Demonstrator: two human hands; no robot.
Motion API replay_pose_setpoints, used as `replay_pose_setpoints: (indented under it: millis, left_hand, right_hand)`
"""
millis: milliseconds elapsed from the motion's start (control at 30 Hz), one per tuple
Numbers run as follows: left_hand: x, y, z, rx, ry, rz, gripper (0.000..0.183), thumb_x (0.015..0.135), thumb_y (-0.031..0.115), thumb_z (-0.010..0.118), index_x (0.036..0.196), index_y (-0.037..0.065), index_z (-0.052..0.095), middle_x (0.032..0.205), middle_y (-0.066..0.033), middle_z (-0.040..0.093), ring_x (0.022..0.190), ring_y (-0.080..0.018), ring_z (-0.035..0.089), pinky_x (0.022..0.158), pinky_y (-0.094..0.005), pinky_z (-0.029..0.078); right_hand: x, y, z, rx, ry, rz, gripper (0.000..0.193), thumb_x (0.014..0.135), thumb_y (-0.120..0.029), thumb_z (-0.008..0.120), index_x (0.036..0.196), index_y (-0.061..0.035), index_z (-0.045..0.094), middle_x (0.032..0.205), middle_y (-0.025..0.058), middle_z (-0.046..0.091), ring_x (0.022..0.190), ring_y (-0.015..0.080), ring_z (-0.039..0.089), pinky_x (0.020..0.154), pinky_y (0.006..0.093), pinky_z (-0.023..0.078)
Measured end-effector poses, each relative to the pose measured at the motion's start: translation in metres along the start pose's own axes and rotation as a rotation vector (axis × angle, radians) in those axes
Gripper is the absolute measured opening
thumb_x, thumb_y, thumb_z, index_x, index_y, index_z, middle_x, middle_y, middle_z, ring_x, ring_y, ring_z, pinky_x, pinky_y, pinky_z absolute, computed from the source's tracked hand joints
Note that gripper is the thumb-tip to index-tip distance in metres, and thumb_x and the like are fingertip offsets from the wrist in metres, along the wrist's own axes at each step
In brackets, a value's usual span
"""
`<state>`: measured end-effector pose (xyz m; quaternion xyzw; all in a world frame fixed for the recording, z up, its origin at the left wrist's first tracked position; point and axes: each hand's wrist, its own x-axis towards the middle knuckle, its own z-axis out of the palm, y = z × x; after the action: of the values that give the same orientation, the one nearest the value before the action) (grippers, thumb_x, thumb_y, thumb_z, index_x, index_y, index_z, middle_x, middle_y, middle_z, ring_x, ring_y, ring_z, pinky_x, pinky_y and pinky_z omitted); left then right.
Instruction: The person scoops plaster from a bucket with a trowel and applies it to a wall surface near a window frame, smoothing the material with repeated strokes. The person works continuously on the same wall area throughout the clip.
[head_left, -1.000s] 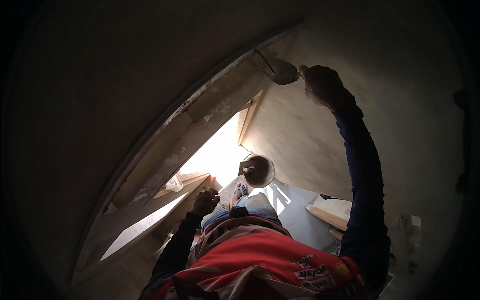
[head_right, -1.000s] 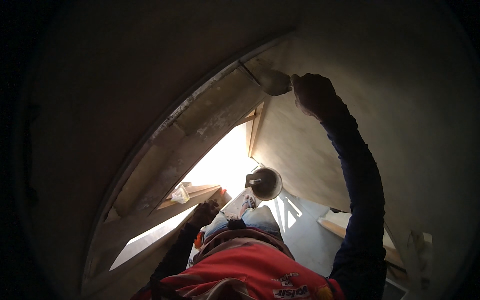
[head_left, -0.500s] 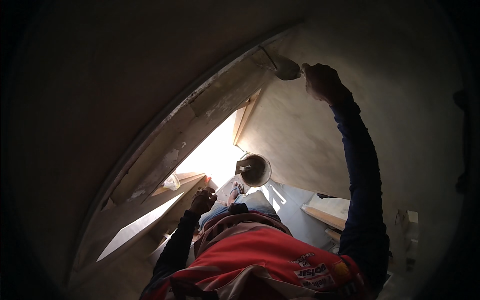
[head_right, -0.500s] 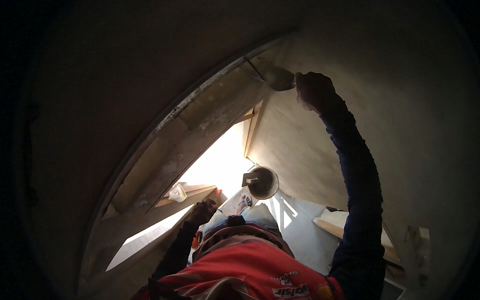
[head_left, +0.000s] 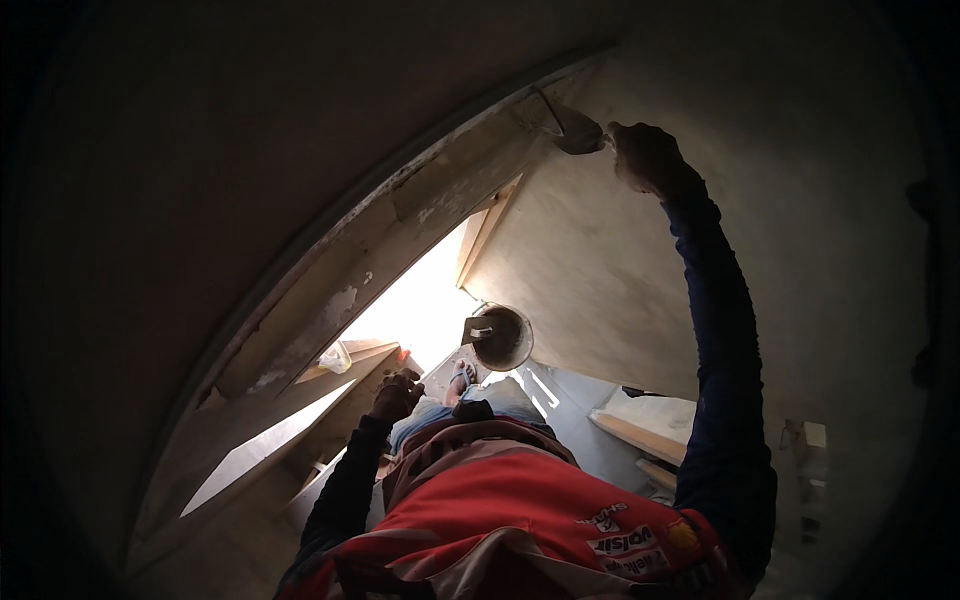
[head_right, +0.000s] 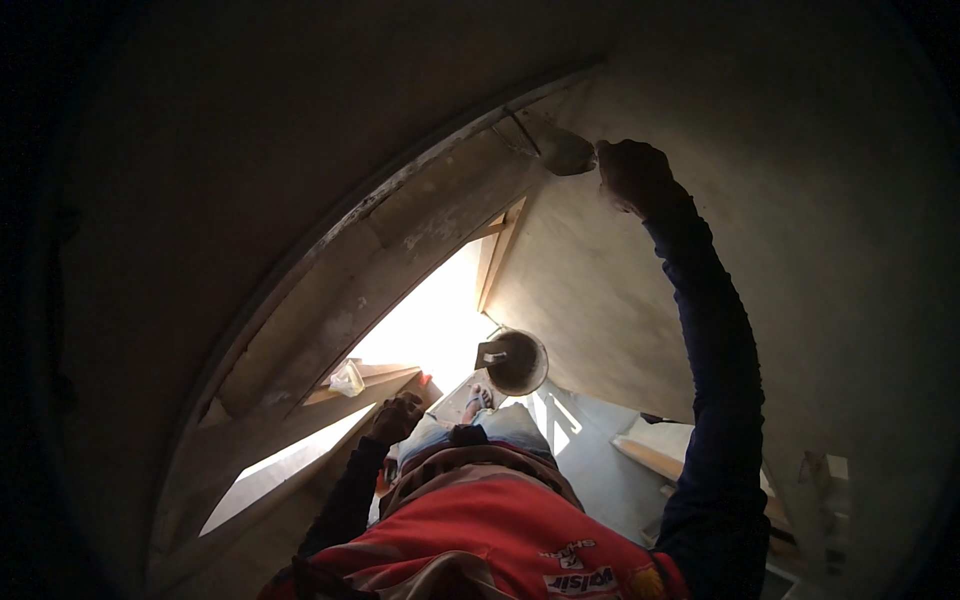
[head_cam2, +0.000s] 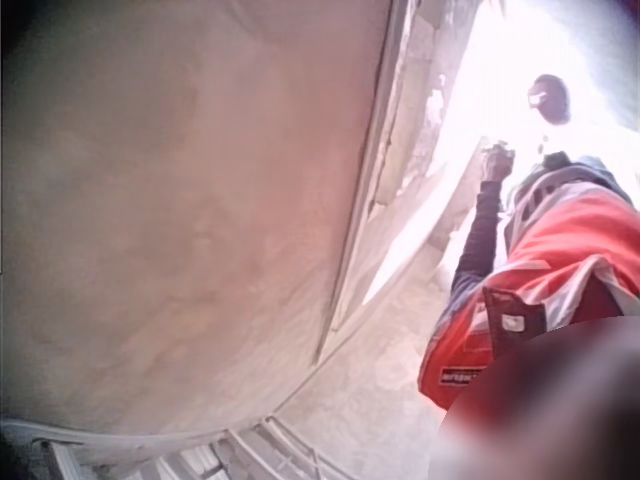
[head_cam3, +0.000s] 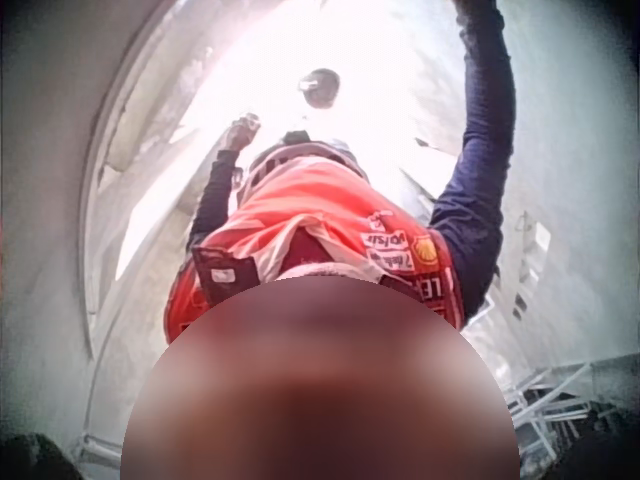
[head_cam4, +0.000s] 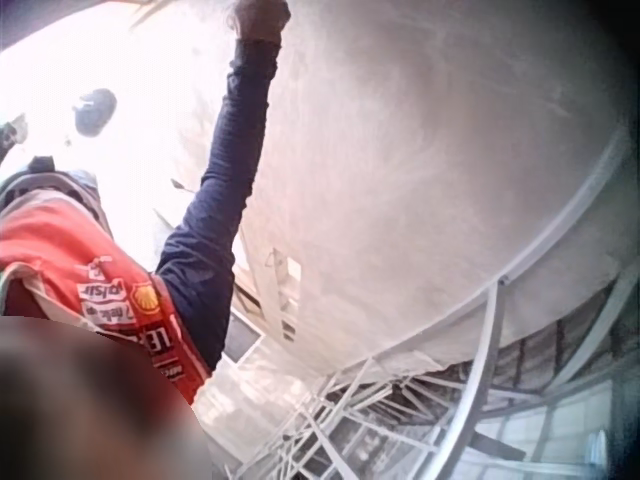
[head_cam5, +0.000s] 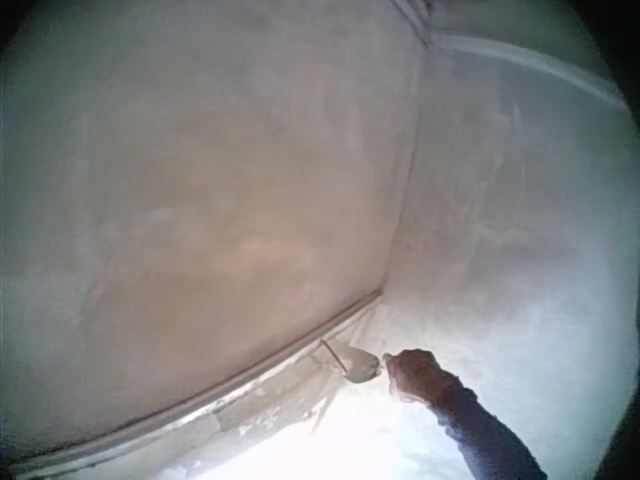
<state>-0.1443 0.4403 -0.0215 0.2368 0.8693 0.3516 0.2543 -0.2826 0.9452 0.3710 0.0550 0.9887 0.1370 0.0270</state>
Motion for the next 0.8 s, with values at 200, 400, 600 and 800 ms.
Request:
replay_pose_setpoints:
  millis: [200, 400, 600, 800]
  left_hand:
    - [-0.003, -0.004, 0.0, -0.011, 0.029, 0.02, 0.033, 0.095, 0.034, 0.069, 0.113, 0.005, 0.07, 0.108, -0.0205, 0.073, 0.106, -0.0397, 0.068, 0.092, -0.0507, 0.053]
    - [-0.008, -0.015, 0.001, 0.036, -0.023, -0.019, 0.034, 0.097, 0.033, 0.067, 0.116, 0.006, 0.068, 0.108, -0.0194, 0.072, 0.105, -0.0395, 0.068, 0.093, -0.0496, 0.052]
    - [-0.008, -0.03, 0.0, 0.04, -0.024, -0.036, 0.033, 0.097, 0.033, 0.067, 0.115, 0.006, 0.067, 0.108, -0.0174, 0.072, 0.106, -0.0383, 0.067, 0.094, -0.0491, 0.051]
    - [-0.007, -0.035, -0.005, 0.046, -0.089, -0.058, 0.033, 0.098, 0.033, 0.066, 0.115, 0.004, 0.067, 0.111, -0.0171, 0.072, 0.108, -0.0374, 0.067, 0.096, -0.0482, 0.052]
  right_hand:
    - [-0.007, 0.003, 0.004, 0.046, 0.015, 0.038, 0.03, 0.087, -0.008, 0.067, 0.116, 0.0003, 0.068, 0.086, 0.0207, 0.074, 0.086, 0.0369, 0.076, 0.078, 0.0499, 0.06]
    - [-0.008, 0.001, 0.011, 0.035, -0.003, 0.036, 0.03, 0.086, -0.007, 0.066, 0.114, 0.001, 0.067, 0.086, 0.0205, 0.074, 0.084, 0.0372, 0.076, 0.076, 0.0494, 0.061]
    - [-0.009, -0.001, 0.015, 0.081, 0.072, -0.009, 0.028, 0.085, -0.009, 0.068, 0.112, 0.0004, 0.068, 0.086, 0.02, 0.075, 0.084, 0.0373, 0.076, 0.076, 0.0496, 0.061]
    - [-0.009, -0.009, 0.016, 0.044, 0.102, 0.033, 0.022, 0.086, -0.013, 0.069, 0.105, -0.0012, 0.071, 0.085, 0.019, 0.075, 0.085, 0.0357, 0.076, 0.075, 0.0482, 0.061]
